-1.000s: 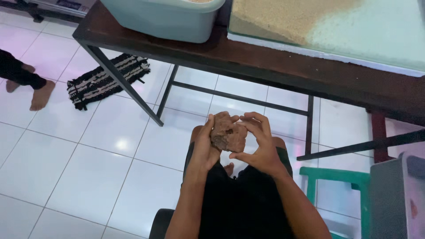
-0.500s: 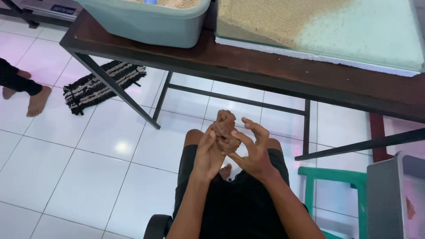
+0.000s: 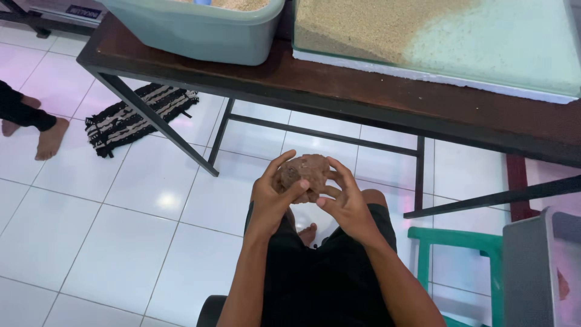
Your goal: The person places a decorative tree miniature into a glass tank, adds sand by hand from a container, spreads the sand around the miniature, and سپس adds decorative rocks.
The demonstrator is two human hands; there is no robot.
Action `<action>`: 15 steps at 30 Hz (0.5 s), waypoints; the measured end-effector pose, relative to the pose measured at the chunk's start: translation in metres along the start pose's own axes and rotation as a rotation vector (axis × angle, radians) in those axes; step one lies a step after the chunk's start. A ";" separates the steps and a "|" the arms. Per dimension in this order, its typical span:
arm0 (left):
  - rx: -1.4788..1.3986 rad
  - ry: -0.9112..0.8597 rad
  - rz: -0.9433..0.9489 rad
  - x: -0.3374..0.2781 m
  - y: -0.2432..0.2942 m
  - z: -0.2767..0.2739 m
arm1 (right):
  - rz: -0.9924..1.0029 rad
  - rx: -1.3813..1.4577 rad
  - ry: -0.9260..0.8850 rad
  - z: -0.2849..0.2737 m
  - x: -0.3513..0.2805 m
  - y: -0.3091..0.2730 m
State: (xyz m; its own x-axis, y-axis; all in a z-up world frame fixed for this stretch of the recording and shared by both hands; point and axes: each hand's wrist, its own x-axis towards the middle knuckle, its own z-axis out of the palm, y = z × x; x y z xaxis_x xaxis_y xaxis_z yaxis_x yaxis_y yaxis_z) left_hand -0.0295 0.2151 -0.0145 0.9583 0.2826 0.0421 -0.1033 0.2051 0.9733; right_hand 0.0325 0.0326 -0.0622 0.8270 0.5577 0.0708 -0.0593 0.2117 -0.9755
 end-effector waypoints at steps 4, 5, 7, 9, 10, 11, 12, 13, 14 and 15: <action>-0.046 -0.010 -0.039 0.003 -0.008 -0.006 | 0.022 0.037 0.050 0.002 0.004 0.002; -0.129 0.010 -0.064 0.004 -0.018 -0.010 | 0.031 0.059 0.074 0.002 0.005 0.006; -0.214 0.031 -0.094 0.005 -0.030 -0.015 | 0.044 0.079 0.099 0.003 0.005 0.008; -0.355 0.016 -0.137 0.006 -0.033 -0.019 | 0.081 0.167 0.140 0.007 0.006 0.004; -0.357 0.017 -0.137 0.006 -0.030 -0.017 | 0.082 0.166 0.141 0.008 0.007 0.002; -0.395 0.007 -0.153 0.006 -0.026 -0.015 | 0.090 0.187 0.156 0.009 0.007 0.000; -0.432 -0.003 -0.168 0.007 -0.022 -0.012 | 0.096 0.208 0.172 0.011 0.009 -0.002; -0.432 -0.004 -0.168 0.008 -0.025 -0.013 | 0.095 0.208 0.172 0.011 0.009 -0.003; -0.432 -0.021 -0.156 0.009 -0.027 -0.013 | 0.086 0.218 0.171 0.012 0.009 -0.004; -0.432 -0.039 -0.145 0.011 -0.030 -0.014 | 0.077 0.228 0.170 0.012 0.010 -0.004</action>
State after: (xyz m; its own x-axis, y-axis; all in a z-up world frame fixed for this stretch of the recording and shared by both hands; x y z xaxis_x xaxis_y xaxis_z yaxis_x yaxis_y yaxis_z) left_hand -0.0201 0.2249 -0.0459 0.9795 0.1886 -0.0712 -0.0610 0.6140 0.7870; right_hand 0.0343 0.0464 -0.0548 0.8957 0.4410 -0.0567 -0.2341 0.3594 -0.9033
